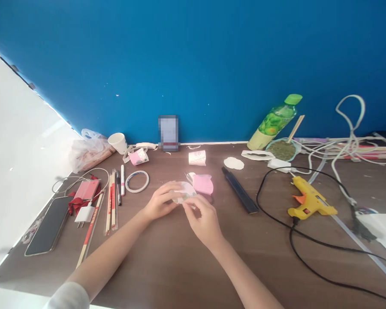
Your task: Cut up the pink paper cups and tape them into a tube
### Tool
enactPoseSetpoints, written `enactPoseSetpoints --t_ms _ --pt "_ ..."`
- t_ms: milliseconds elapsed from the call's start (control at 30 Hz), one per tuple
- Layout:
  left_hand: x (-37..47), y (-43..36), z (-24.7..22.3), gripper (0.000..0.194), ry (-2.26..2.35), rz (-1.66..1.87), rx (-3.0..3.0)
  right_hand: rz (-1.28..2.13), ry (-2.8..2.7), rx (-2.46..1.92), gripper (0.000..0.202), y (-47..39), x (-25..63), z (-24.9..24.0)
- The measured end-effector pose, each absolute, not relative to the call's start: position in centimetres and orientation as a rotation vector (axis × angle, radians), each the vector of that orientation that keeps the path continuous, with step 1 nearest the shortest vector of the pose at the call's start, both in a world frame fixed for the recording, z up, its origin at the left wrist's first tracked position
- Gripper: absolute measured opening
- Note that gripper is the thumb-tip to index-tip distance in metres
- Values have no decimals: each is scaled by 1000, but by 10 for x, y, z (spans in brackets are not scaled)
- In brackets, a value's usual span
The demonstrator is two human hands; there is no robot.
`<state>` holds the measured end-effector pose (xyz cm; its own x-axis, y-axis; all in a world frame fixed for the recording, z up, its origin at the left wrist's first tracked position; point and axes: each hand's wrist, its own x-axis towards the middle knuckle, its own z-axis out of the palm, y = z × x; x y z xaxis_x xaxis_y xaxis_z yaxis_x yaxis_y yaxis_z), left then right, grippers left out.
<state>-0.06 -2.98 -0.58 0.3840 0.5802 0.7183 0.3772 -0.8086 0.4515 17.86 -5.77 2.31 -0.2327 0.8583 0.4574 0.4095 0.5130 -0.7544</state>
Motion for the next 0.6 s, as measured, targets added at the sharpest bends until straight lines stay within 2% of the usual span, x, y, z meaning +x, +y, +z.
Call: enactPoseSetpoints --t_ms 600 --pt "-2 -26 -12 29 822 1434 2530 502 -1799 -1148 12 -59 177 21"
